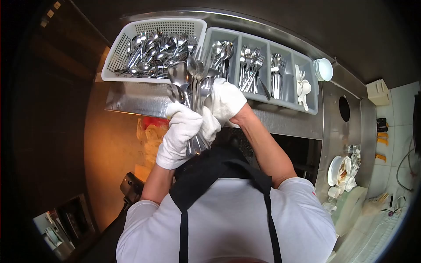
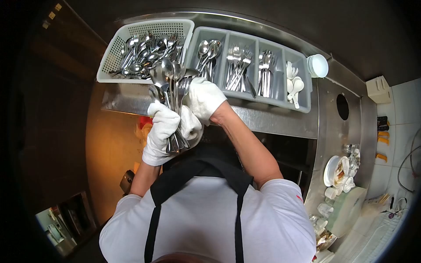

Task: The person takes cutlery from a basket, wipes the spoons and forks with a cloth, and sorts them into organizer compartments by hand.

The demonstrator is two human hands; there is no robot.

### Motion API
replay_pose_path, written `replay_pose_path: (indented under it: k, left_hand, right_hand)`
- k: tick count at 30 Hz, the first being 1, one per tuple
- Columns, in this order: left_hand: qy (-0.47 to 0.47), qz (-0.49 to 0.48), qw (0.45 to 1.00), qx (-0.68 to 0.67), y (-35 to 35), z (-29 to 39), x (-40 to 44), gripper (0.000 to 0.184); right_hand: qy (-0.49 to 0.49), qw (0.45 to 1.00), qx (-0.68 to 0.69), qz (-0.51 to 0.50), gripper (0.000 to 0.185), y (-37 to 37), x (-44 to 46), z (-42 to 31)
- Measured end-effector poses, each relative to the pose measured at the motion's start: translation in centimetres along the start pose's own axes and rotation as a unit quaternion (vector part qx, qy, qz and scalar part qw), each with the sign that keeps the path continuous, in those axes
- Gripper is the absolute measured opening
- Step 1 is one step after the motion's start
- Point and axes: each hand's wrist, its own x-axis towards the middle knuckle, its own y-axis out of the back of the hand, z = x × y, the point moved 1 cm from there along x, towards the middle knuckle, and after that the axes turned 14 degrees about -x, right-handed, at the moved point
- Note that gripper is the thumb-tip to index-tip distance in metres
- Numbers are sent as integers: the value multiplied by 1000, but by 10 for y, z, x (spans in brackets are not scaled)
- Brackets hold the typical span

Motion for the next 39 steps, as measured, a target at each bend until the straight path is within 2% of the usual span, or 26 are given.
replay_pose_path:
  k: [1,3,5,6,9,10,11,12,15,18,19,20,21,23,24,25,26,27,29,31,32,33,34,35,37,39]
  left_hand:
    - [35,-2,995,92,-4,9,2,19]
    - [108,-1,956,273,-8,18,10,16]
    - [129,-13,842,524,-5,19,16,16]
    - [113,-23,732,671,0,14,18,15]
    - [-117,-99,6,988,48,-70,20,19]
    - [-114,-174,-63,976,53,-74,23,15]
    - [-107,-105,60,987,53,-72,27,13]
    - [-96,-33,183,978,53,-69,30,12]
    - [-92,-98,-134,982,43,-45,29,9]
    - [-42,14,220,975,38,-33,36,9]
    - [-57,38,374,925,43,-35,34,12]
    - [-32,92,666,740,33,-15,30,15]
    - [12,102,710,697,29,-10,28,17]
    - [97,135,779,604,21,0,23,22]
    - [131,89,715,680,25,-6,25,21]
    - [132,69,780,608,34,-8,23,20]
    - [137,51,839,524,43,-9,21,20]
    - [147,34,887,437,52,-11,19,21]
    - [121,3,874,471,46,2,17,18]
    - [158,-26,855,493,41,6,21,15]
    - [229,-46,828,510,44,2,33,14]
    - [206,-40,740,639,55,-13,36,15]
    - [191,-27,631,751,67,-28,38,15]
    - [67,14,405,912,87,-73,28,16]
    - [-39,45,122,991,89,-84,24,19]
    - [7,30,90,995,67,-49,26,21]
  right_hand:
    - [-42,994,101,-12,8,-4,-3,-1]
    - [73,978,-192,39,7,-5,1,-5]
    - [187,818,-537,84,10,-8,1,-15]
    - [240,656,-703,132,13,-14,-3,-28]
    - [207,637,-713,207,14,-21,-15,-23]
    - [157,666,-709,170,11,-19,-18,-24]
    - [177,848,-449,218,8,-9,-10,-2]
    - [180,942,-143,245,5,7,6,40]
    - [120,951,190,212,11,8,2,35]
    - [69,953,246,165,11,-9,-18,-8]
    - [176,945,-96,259,13,-2,-16,-6]
    - [259,807,-425,318,17,7,-14,2]
    - [305,559,-696,333,22,6,-15,0]
    - [254,674,-610,330,38,20,-21,-8]
    - [290,692,-580,318,36,33,-14,-16]
    - [325,708,-548,305,34,39,-9,-21]
    - [184,900,-236,318,31,39,-6,-14]
    - [224,824,-400,334,31,52,-7,-20]
    - [138,762,-536,336,34,66,-6,8]
    - [103,833,-359,409,33,41,-2,44]
    - [62,733,-591,332,33,33,-9,46]
    - [64,572,-776,259,33,25,-16,47]
    - [95,510,-831,199,33,5,-25,31]
    - [134,442,-875,144,32,-14,-34,15]
    - [159,676,-681,230,27,10,-48,21]
    - [102,907,-233,335,27,32,-59,20]
